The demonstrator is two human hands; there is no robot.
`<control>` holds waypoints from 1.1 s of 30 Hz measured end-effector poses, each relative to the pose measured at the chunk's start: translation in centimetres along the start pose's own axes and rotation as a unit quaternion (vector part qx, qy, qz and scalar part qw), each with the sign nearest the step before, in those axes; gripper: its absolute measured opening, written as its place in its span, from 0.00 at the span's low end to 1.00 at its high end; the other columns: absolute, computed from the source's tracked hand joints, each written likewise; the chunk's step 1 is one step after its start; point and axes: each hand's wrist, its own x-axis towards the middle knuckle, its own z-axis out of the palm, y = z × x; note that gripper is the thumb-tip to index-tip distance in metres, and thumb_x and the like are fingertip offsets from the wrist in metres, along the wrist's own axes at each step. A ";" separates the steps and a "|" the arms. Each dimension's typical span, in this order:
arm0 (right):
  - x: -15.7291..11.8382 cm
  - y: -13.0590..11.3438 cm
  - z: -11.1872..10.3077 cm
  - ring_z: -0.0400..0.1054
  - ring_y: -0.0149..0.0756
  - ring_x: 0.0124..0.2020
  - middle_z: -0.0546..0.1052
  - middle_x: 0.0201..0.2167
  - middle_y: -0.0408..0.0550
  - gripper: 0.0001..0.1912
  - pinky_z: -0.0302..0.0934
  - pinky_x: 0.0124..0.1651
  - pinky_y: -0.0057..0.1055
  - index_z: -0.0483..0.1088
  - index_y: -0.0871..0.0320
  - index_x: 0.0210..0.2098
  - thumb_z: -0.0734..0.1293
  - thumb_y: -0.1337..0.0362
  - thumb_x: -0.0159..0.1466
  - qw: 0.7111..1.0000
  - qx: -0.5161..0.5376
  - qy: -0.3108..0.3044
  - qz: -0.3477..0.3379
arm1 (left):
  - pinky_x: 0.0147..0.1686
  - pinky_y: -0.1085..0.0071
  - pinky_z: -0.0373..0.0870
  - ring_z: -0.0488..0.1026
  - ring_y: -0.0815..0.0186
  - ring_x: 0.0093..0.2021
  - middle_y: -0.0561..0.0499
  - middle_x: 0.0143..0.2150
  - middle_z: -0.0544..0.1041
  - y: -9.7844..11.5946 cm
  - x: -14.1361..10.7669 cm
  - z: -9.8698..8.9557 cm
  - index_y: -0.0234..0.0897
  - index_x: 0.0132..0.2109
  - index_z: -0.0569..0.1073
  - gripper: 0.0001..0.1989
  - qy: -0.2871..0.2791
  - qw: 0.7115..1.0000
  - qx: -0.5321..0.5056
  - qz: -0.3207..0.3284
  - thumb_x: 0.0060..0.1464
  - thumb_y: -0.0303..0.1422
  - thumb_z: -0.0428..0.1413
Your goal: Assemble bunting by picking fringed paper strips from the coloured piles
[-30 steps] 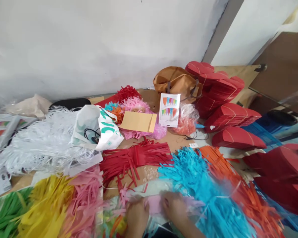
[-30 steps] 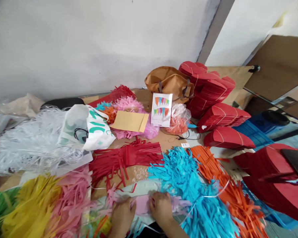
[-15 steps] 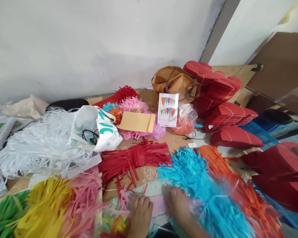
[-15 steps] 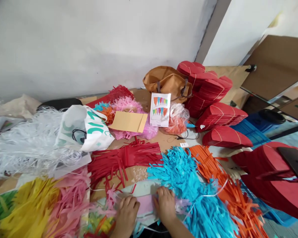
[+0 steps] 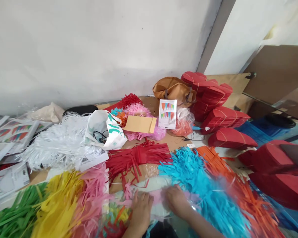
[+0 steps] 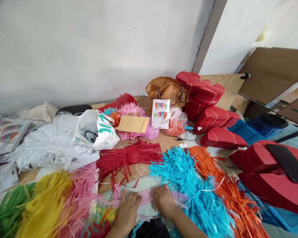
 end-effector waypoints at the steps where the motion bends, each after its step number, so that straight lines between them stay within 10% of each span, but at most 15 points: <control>1: 0.1 0.3 -0.2 0.69 0.42 0.42 0.79 0.37 0.49 0.11 0.51 0.51 0.40 0.74 0.57 0.38 0.62 0.70 0.60 1.000 0.006 0.006 0.007 | 0.66 0.43 0.39 0.68 0.57 0.57 0.48 0.52 0.76 -0.1 -0.1 0.1 0.44 0.53 0.73 0.20 0.010 1.000 -0.001 -0.005 0.59 0.24 0.45; 6: 0.0 0.3 -1.6 0.70 0.39 0.39 0.79 0.34 0.47 0.12 0.51 0.52 0.38 0.74 0.57 0.37 0.60 0.71 0.59 0.999 0.029 0.023 0.002 | 0.66 0.42 0.38 0.68 0.56 0.56 0.50 0.51 0.77 -0.1 0.0 0.7 0.46 0.50 0.75 0.16 0.055 0.998 -0.003 -0.011 0.57 0.28 0.51; 10: -0.4 -1.0 -1.2 0.64 0.46 0.52 0.75 0.50 0.51 0.23 0.42 0.61 0.46 0.69 0.55 0.53 0.65 0.66 0.58 0.998 0.006 0.054 -0.031 | 0.65 0.41 0.37 0.69 0.56 0.54 0.49 0.48 0.78 -0.1 0.4 1.5 0.45 0.47 0.77 0.14 0.075 0.997 -0.003 -0.026 0.58 0.28 0.51; 14: -0.3 -0.5 0.4 0.67 0.43 0.46 0.79 0.39 0.47 0.08 0.47 0.56 0.45 0.76 0.53 0.39 0.65 0.68 0.63 0.998 -0.024 0.056 -0.002 | 0.65 0.44 0.39 0.70 0.58 0.52 0.50 0.46 0.79 -0.8 0.3 2.2 0.45 0.45 0.78 0.12 0.092 0.995 -0.013 -0.034 0.60 0.27 0.51; 33: 1.7 -0.1 0.1 0.65 0.40 0.38 0.74 0.31 0.44 0.09 0.49 0.42 0.36 0.71 0.56 0.24 0.66 0.65 0.61 0.983 0.027 0.095 0.154 | 0.53 0.57 0.54 0.69 0.59 0.43 0.52 0.34 0.78 -2.0 2.0 1.2 0.42 0.31 0.77 0.14 0.125 0.985 -0.041 -0.108 0.61 0.32 0.49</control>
